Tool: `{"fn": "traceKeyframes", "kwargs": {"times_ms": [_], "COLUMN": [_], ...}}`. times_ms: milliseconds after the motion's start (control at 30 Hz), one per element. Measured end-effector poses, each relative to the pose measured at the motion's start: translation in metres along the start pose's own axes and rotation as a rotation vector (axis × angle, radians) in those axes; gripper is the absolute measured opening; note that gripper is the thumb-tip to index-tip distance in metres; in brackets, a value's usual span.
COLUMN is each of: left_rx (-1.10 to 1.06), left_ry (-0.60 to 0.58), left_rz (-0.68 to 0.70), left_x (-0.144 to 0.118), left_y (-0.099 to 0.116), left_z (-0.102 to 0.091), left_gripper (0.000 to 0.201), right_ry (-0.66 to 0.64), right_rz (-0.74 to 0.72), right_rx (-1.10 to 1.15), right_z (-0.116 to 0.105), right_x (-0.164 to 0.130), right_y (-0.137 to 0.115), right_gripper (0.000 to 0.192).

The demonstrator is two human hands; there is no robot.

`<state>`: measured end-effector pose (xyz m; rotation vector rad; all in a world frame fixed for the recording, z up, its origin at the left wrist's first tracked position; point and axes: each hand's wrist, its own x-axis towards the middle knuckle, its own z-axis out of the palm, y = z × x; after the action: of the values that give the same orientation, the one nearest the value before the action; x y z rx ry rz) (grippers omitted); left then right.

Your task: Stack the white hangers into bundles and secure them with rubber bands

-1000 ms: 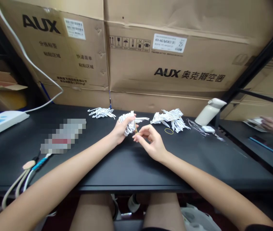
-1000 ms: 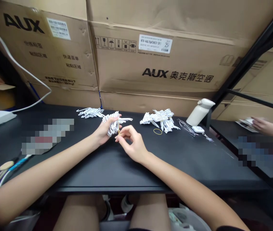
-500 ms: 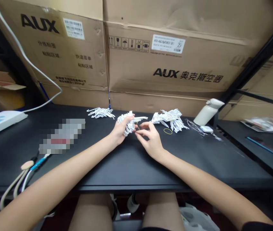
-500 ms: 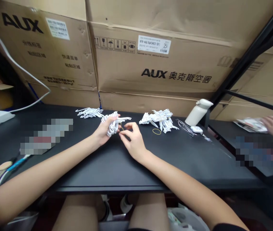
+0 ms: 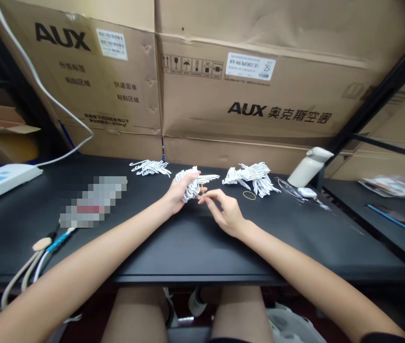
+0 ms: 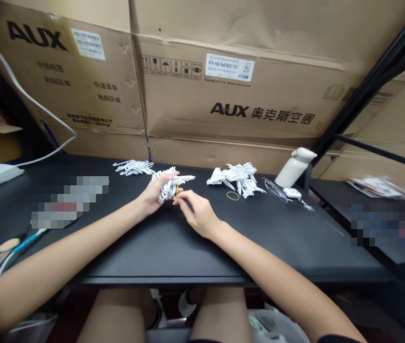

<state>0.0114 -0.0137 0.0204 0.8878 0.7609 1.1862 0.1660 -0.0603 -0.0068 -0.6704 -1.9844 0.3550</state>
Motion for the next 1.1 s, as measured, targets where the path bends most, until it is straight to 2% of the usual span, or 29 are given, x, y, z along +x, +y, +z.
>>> {"fn": "traceKeyframes", "kwargs": {"times_ms": [100, 300, 467, 567, 667, 733, 867, 1100], "left_rx": [0.028, 0.103, 0.127, 0.119, 0.111, 0.118, 0.149, 0.209], "left_ry": [-0.011, -0.032, -0.043, -0.041, -0.064, -0.100, -0.220, -0.547], "left_rz": [0.023, 0.062, 0.058, 0.057, 0.038, 0.014, -0.063, -0.279], "left_x": [0.000, 0.002, 0.001, 0.000, 0.000, 0.000, -0.001, -0.007], "left_y": [-0.002, -0.005, -0.002, 0.004, 0.009, 0.009, 0.006, 0.000], "left_z": [0.000, -0.003, -0.003, -0.003, -0.003, -0.003, -0.003, -0.007], "left_gripper": [0.033, 0.038, 0.037, 0.034, 0.031, 0.031, 0.031, 0.025], "right_ry": [-0.022, -0.094, -0.048, -0.107, -0.225, -0.254, -0.202, -0.155], "right_rz": [0.130, 0.236, 0.324, 0.427, 0.531, 0.557, 0.599, 0.719], "right_rx": [0.166, 0.369, 0.527, 0.611, 0.703, 0.757, 0.873, 1.105], "right_z": [0.000, 0.000, 0.002, -0.007, -0.027, -0.043, -0.060, -0.040], "right_x": [0.000, 0.003, 0.005, 0.012, 0.019, 0.023, 0.024, 0.021], "right_y": [-0.004, -0.010, -0.011, -0.010, -0.005, 0.000, 0.010, 0.010], "right_gripper": [0.012, 0.019, 0.021, 0.024, 0.029, 0.033, 0.027, 0.012]}}
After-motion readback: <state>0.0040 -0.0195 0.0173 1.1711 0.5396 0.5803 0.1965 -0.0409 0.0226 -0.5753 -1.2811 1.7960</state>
